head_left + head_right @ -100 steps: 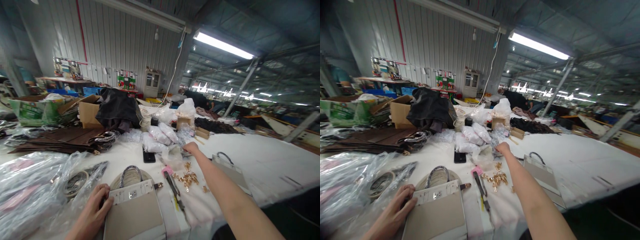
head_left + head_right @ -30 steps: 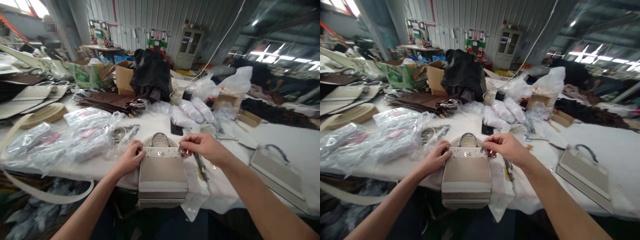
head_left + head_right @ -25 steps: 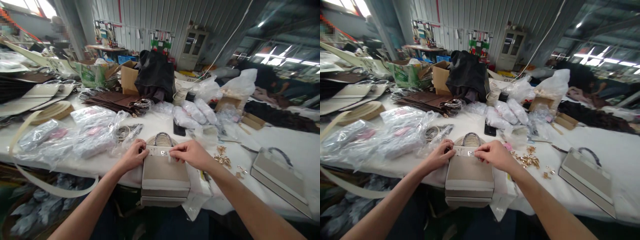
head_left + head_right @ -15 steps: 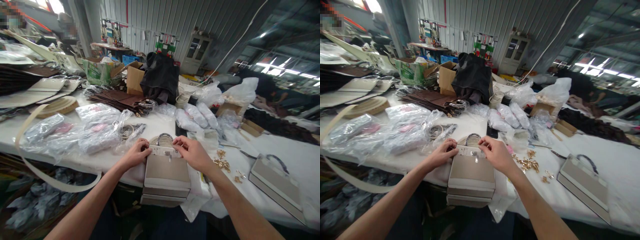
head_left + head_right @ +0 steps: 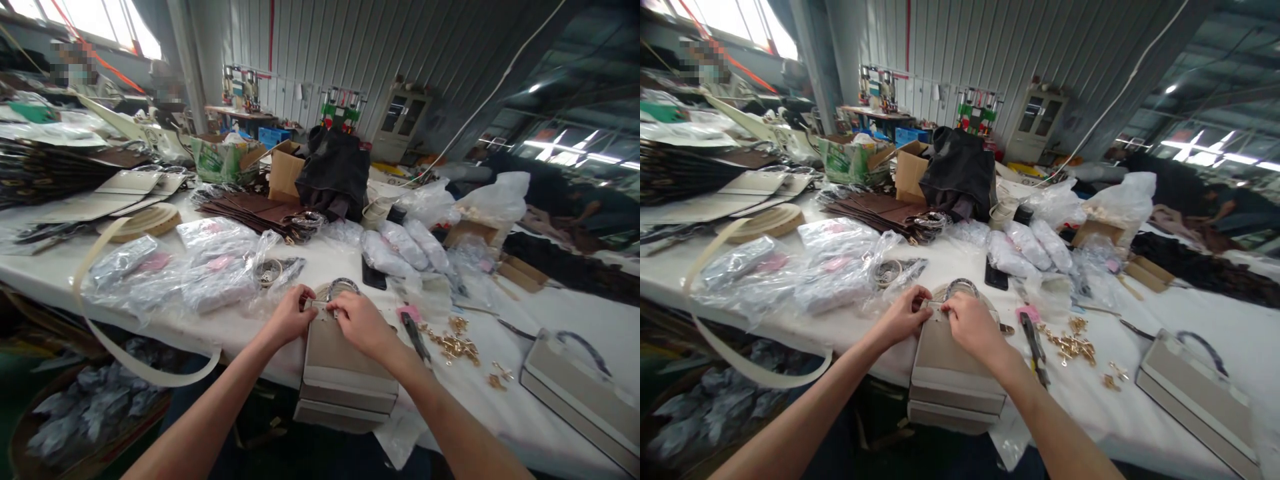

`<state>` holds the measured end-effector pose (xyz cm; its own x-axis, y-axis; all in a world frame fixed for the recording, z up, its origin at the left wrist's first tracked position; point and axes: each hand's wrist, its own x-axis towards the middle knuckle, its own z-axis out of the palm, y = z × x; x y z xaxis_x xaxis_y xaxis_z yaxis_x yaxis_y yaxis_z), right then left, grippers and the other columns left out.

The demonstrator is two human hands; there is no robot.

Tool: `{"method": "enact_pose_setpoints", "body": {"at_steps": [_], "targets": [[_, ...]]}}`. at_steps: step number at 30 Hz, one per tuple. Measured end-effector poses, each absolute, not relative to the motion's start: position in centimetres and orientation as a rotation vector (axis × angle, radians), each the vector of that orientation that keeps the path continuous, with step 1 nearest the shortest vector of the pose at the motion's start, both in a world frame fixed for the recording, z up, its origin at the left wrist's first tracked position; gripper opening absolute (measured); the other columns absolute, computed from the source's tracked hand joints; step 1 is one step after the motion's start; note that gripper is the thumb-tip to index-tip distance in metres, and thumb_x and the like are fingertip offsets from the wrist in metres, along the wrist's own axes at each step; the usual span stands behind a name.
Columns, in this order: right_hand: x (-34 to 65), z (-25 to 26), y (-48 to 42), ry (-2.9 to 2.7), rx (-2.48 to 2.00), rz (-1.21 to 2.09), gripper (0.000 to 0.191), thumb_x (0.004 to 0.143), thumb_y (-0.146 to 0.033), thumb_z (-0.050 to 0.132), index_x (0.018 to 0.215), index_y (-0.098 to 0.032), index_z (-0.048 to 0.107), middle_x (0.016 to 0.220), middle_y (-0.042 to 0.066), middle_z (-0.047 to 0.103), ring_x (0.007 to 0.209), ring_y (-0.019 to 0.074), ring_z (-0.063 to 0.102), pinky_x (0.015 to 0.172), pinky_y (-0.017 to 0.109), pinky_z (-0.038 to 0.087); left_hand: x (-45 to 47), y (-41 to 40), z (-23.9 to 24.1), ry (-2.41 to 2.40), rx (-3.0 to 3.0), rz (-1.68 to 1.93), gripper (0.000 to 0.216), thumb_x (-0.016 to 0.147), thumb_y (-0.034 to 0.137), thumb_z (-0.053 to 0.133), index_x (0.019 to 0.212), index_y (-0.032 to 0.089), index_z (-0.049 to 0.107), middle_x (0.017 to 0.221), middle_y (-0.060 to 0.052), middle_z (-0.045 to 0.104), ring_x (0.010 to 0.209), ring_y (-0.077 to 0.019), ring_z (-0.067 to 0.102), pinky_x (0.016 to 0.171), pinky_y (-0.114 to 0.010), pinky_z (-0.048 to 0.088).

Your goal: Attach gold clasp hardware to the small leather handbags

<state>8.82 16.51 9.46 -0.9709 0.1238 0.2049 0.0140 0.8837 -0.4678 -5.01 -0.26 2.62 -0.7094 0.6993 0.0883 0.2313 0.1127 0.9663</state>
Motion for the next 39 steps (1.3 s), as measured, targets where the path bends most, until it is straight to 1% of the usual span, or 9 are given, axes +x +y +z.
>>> {"method": "enact_pose_setpoints", "body": {"at_steps": [2,4,7,11,15,19,28,34,39], "targets": [[8.9,9.3,15.9,-2.849,-0.121,0.628,0.032,0.098,-0.001,0.06,0.108,-0.02,0.083,0.106,0.008,0.076,0.096,0.0243,0.072,0.088,0.037,0.055,-5.2,-0.5,2.6,2.007,0.94,1.606,0.02,0.083,0.016,0.073,0.103,0.019,0.072,0.095,-0.002,0.062,0.086,-0.018,0.06,0.08,-0.032,0.05],[9.1,9.6,15.3,-2.889,-0.133,0.556,0.02,0.1,-0.011,0.071,0.113,-0.021,0.082,0.11,0.009,0.074,0.093,0.0249,0.07,0.083,0.037,0.055,-5.3,-0.6,2.6,1.998,0.94,1.613,0.018,0.083,0.017,0.074,0.101,0.019,0.074,0.095,-0.002,0.064,0.085,-0.0179,0.061,0.078,-0.031,0.05],[9.1,10.0,14.7,-2.939,-0.093,0.433,0.015,0.099,-0.025,0.084,0.113,-0.021,0.079,0.113,0.01,0.071,0.099,0.0295,0.069,0.085,0.041,0.055,-5.4,-0.4,2.3,1.977,0.917,1.614,0.021,0.081,0.017,0.075,0.102,0.019,0.075,0.097,-0.003,0.066,0.083,-0.0174,0.062,0.074,-0.03,0.049],[8.8,10.0,15.0,-2.944,0.044,0.371,0.007,0.104,-0.018,0.077,0.11,-0.021,0.074,0.113,0.011,0.07,0.107,0.0314,0.067,0.091,0.043,0.055,-5.8,-0.1,1.7,1.961,0.889,1.598,0.023,0.081,0.017,0.076,0.103,0.019,0.076,0.095,-0.003,0.067,0.08,-0.017,0.062,0.071,-0.029,0.048],[8.5,9.5,15.5,-2.934,0.146,0.321,0.009,0.104,-0.012,0.073,0.108,-0.02,0.07,0.114,0.012,0.069,0.108,0.0325,0.064,0.093,0.046,0.054,-5.9,0.0,1.2,1.959,0.888,1.615,0.022,0.08,0.015,0.078,0.102,0.018,0.077,0.1,-0.004,0.069,0.08,-0.0169,0.062,0.072,-0.029,0.048],[8.5,9.4,15.6,-2.912,0.171,0.402,0.012,0.105,-0.009,0.068,0.109,-0.02,0.069,0.114,0.011,0.069,0.109,0.0316,0.064,0.094,0.046,0.053,-5.9,0.0,1.1,1.975,0.889,1.642,0.02,0.08,0.017,0.08,0.1,0.019,0.079,0.099,-0.004,0.069,0.08,-0.017,0.061,0.072,-0.029,0.049],[8.7,8.9,15.2,-2.883,0.113,0.406,0.013,0.105,-0.008,0.071,0.108,-0.021,0.072,0.111,0.009,0.07,0.107,0.0304,0.065,0.093,0.043,0.051,-5.9,0.0,1.1,2.008,0.88,1.619,0.021,0.08,0.019,0.08,0.1,0.017,0.079,0.102,-0.005,0.068,0.085,-0.0182,0.062,0.074,-0.03,0.049],[8.7,8.8,15.0,-2.874,0.114,0.383,0.013,0.105,-0.007,0.07,0.103,-0.02,0.07,0.109,0.009,0.069,0.105,0.03,0.065,0.091,0.043,0.052,-5.9,0.1,0.9,2.016,0.873,1.599,0.021,0.08,0.019,0.079,0.101,0.017,0.078,0.093,-0.002,0.067,0.08,-0.0171,0.059,0.071,-0.029,0.046],[8.9,9.1,15.4,-2.846,0.09,0.52,0.014,0.106,-0.008,0.067,0.106,-0.021,0.074,0.109,0.009,0.071,0.103,0.0285,0.067,0.09,0.041,0.053,-5.9,0.1,1.1,2.014,0.871,1.594,0.022,0.079,0.022,0.078,0.1,0.017,0.078,0.093,-0.003,0.067,0.081,-0.0179,0.059,0.071,-0.029,0.046]]}}
